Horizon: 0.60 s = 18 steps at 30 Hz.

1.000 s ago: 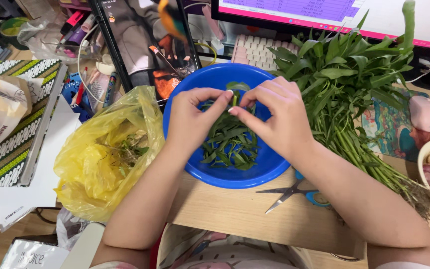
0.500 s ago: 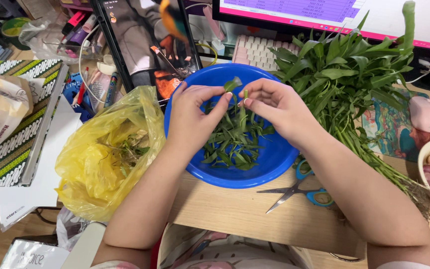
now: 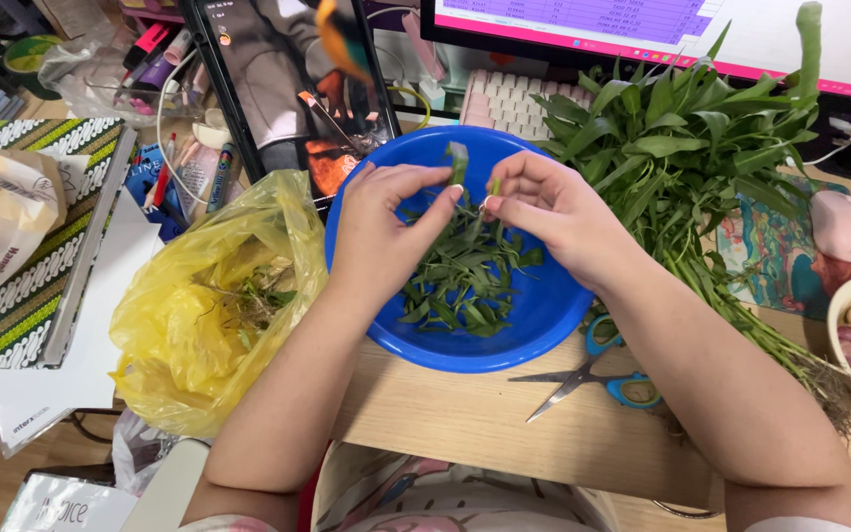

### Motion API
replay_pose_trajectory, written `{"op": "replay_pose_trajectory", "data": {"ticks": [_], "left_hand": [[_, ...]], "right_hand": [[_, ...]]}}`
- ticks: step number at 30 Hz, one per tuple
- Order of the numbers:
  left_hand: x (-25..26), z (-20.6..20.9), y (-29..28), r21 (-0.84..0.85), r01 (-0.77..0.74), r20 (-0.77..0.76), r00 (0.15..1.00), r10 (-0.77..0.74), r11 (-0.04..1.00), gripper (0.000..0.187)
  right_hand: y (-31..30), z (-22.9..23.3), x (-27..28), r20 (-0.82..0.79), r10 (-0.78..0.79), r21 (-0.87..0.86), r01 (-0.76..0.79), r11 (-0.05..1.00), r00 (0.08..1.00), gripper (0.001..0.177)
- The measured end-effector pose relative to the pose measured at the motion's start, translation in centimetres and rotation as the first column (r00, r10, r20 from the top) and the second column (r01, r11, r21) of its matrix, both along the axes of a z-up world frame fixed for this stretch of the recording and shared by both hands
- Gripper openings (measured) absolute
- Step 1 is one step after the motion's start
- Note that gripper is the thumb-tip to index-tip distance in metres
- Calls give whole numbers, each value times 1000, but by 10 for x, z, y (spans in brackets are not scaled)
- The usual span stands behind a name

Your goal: The person uses scissors to cut the leaves and stems off of water spinach, placing the cut pieces into a blue bowl.

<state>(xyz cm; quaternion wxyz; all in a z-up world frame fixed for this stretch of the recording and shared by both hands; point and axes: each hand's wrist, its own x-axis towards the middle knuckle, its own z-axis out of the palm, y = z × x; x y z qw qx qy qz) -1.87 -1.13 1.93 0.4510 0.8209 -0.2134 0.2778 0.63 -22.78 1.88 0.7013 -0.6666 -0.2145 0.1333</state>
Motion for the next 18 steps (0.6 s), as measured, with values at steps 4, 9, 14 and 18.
{"op": "replay_pose_trajectory", "data": {"ticks": [4, 9, 14, 18], "left_hand": [[-2, 1, -2, 3, -17, 76, 997, 17, 1000, 28], [-6, 4, -3, 51, 14, 12, 1000, -15, 999, 25], [-5, 3, -4, 45, 83, -28, 996, -82, 995, 26], [-5, 2, -3, 46, 108, -62, 993, -105, 993, 26]], "right_hand": [[-2, 1, 0, -19, 2, 2, -2, 1000, 1000, 13], [0, 5, -3, -16, 12, -14, -12, 1000, 1000, 17], [-1, 4, -3, -1, 35, 3, -35, 999, 999, 18], [-4, 2, -3, 28, 24, -23, -24, 999, 999, 18]]}}
